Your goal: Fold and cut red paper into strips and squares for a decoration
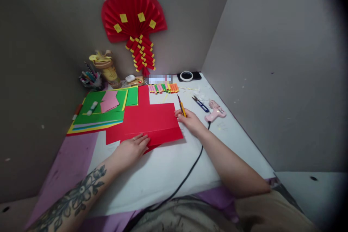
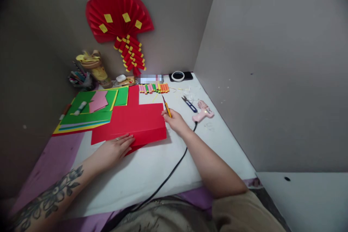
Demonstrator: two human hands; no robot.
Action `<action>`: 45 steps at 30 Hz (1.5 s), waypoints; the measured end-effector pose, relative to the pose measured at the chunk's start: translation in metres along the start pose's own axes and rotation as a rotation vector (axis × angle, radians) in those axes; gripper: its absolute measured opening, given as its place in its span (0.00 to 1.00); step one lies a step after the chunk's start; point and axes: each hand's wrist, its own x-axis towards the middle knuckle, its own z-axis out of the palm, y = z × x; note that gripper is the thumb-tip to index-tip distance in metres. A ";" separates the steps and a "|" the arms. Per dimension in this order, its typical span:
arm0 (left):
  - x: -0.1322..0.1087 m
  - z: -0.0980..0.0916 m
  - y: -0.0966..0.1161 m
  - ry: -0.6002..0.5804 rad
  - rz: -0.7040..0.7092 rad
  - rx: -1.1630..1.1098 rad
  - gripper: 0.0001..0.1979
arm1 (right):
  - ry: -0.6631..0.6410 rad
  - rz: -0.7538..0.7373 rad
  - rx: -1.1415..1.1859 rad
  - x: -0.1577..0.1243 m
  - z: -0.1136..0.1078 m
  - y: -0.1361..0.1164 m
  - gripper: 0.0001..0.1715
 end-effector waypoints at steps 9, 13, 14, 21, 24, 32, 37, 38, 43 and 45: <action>0.009 -0.036 -0.013 -0.004 -0.172 0.086 0.15 | -0.046 0.100 -0.172 -0.014 -0.039 -0.015 0.13; 0.029 -0.031 -0.030 0.144 -0.200 0.120 0.16 | 0.028 0.029 -0.504 -0.025 -0.048 -0.005 0.11; 0.033 -0.029 -0.034 0.173 -0.196 0.119 0.17 | 0.046 -0.007 -0.584 -0.029 -0.047 -0.004 0.13; 0.046 -0.014 -0.061 0.243 -0.188 0.024 0.16 | -0.079 -0.051 -0.751 -0.041 -0.037 -0.008 0.21; 0.051 -0.007 -0.067 0.264 -0.161 0.004 0.16 | -0.134 -0.064 -0.795 -0.037 -0.034 -0.008 0.18; 0.067 0.013 -0.066 0.423 -0.136 -0.033 0.18 | -0.309 -0.168 -0.950 -0.040 -0.031 -0.013 0.22; 0.069 0.018 -0.069 0.337 -0.004 -0.119 0.18 | -0.327 -0.196 -0.999 -0.047 -0.033 -0.011 0.22; 0.068 0.018 -0.069 0.308 0.020 -0.139 0.19 | -0.320 -0.205 -1.012 -0.048 -0.032 -0.011 0.22; 0.059 0.017 -0.056 0.198 0.107 -0.177 0.24 | -0.270 -0.254 -1.053 -0.047 -0.022 -0.009 0.21; 0.058 0.019 -0.051 0.144 0.159 -0.154 0.27 | -0.256 -0.260 -1.051 -0.047 -0.021 -0.009 0.21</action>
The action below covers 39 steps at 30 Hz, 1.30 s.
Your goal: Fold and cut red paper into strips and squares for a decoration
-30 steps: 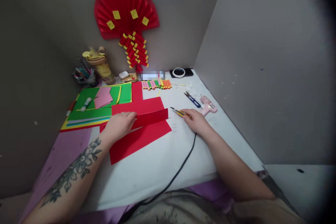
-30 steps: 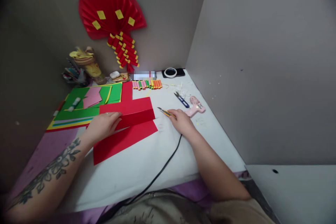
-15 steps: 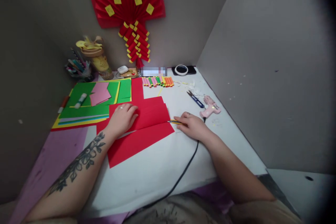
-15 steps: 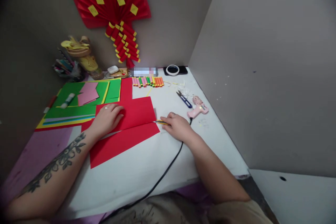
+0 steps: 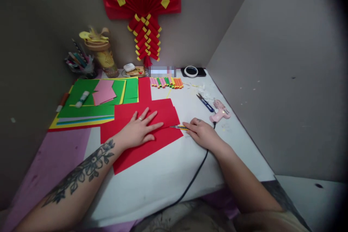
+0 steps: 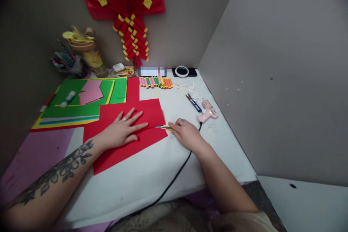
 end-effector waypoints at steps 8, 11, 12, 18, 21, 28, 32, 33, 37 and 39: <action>0.005 0.012 -0.005 -0.019 -0.076 -0.019 0.30 | 0.103 0.084 0.143 -0.007 -0.005 0.010 0.19; 0.008 0.014 0.004 -0.003 -0.169 -0.021 0.28 | 0.216 0.193 0.052 -0.003 0.000 0.014 0.19; 0.010 0.014 0.010 0.003 -0.207 -0.024 0.27 | 0.227 0.212 0.014 0.000 0.003 0.015 0.19; 0.010 0.004 0.052 0.080 -0.311 -0.071 0.29 | 0.257 0.226 -0.017 0.008 0.012 0.028 0.18; 0.007 -0.005 0.052 0.112 -0.199 0.000 0.30 | 0.264 0.209 0.023 0.006 0.009 0.031 0.19; 0.007 -0.009 0.029 0.160 -0.171 -0.012 0.25 | 0.206 0.132 0.150 -0.006 -0.002 0.035 0.17; 0.008 -0.002 0.022 0.182 -0.176 -0.119 0.23 | 0.161 0.100 0.187 -0.009 -0.005 0.035 0.17; 0.008 -0.001 0.021 0.179 -0.186 -0.152 0.23 | 0.152 0.099 0.185 -0.010 -0.005 0.034 0.17; 0.008 0.002 0.015 0.183 -0.264 -0.273 0.28 | 0.138 0.117 0.180 -0.012 -0.007 0.035 0.17; 0.009 0.003 0.012 0.197 -0.310 -0.315 0.27 | 0.132 0.125 0.186 -0.013 -0.008 0.034 0.17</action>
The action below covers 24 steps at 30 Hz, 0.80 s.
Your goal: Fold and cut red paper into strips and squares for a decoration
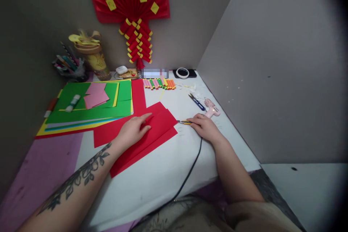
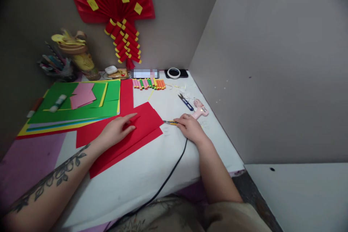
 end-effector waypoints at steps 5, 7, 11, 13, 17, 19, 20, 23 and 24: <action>0.002 0.001 -0.004 0.030 -0.045 -0.052 0.25 | -0.012 0.001 -0.031 0.002 0.001 -0.005 0.17; 0.003 0.001 -0.004 0.036 -0.051 -0.052 0.25 | -0.002 0.015 -0.048 0.003 0.003 -0.006 0.17; 0.002 0.001 -0.003 0.048 -0.068 -0.087 0.24 | 0.088 0.086 -0.058 0.005 0.006 -0.004 0.17; 0.002 0.001 -0.003 0.054 -0.069 -0.108 0.24 | 0.119 0.081 -0.056 0.006 0.007 -0.003 0.17; 0.001 0.002 -0.004 0.072 -0.070 -0.137 0.22 | 0.122 0.015 -0.043 0.006 0.008 -0.007 0.17; 0.002 0.004 -0.007 0.086 -0.064 -0.160 0.21 | 0.121 -0.002 -0.040 0.006 0.008 -0.010 0.17; 0.002 0.005 -0.008 0.091 -0.060 -0.172 0.21 | 0.110 -0.013 -0.045 0.006 0.008 -0.011 0.17; 0.003 0.008 -0.010 0.110 -0.039 -0.197 0.18 | 0.061 -0.059 -0.052 0.007 0.011 -0.016 0.16; 0.004 0.009 -0.011 0.117 -0.031 -0.198 0.17 | 0.050 -0.075 -0.047 0.007 0.012 -0.017 0.16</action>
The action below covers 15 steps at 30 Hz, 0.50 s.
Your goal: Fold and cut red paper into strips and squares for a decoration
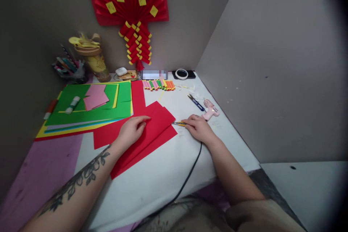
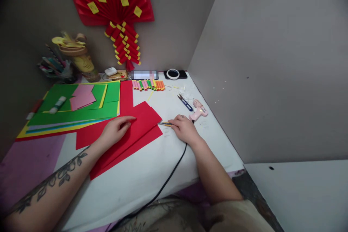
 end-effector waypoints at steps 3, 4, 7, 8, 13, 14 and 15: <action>0.000 0.002 0.000 0.009 0.017 0.032 0.15 | -0.011 -0.044 0.008 0.002 0.005 -0.004 0.17; 0.000 0.003 0.000 0.009 0.022 0.057 0.15 | -0.012 -0.055 0.001 0.002 0.006 -0.004 0.17; -0.001 0.005 0.001 0.042 0.076 0.177 0.15 | -0.004 -0.079 -0.036 0.004 0.008 -0.005 0.16; -0.002 0.004 0.001 0.058 0.113 0.228 0.15 | 0.000 -0.085 -0.048 0.004 0.009 -0.005 0.16; -0.001 -0.004 0.010 -0.174 0.468 0.484 0.23 | 0.018 -0.105 -0.098 0.005 0.008 -0.005 0.16; -0.001 -0.006 0.013 -0.269 0.530 0.514 0.23 | 0.018 -0.109 -0.111 0.005 0.008 -0.006 0.16; -0.001 -0.007 0.016 -0.349 0.566 0.536 0.23 | 0.018 -0.113 -0.124 0.005 0.008 -0.006 0.16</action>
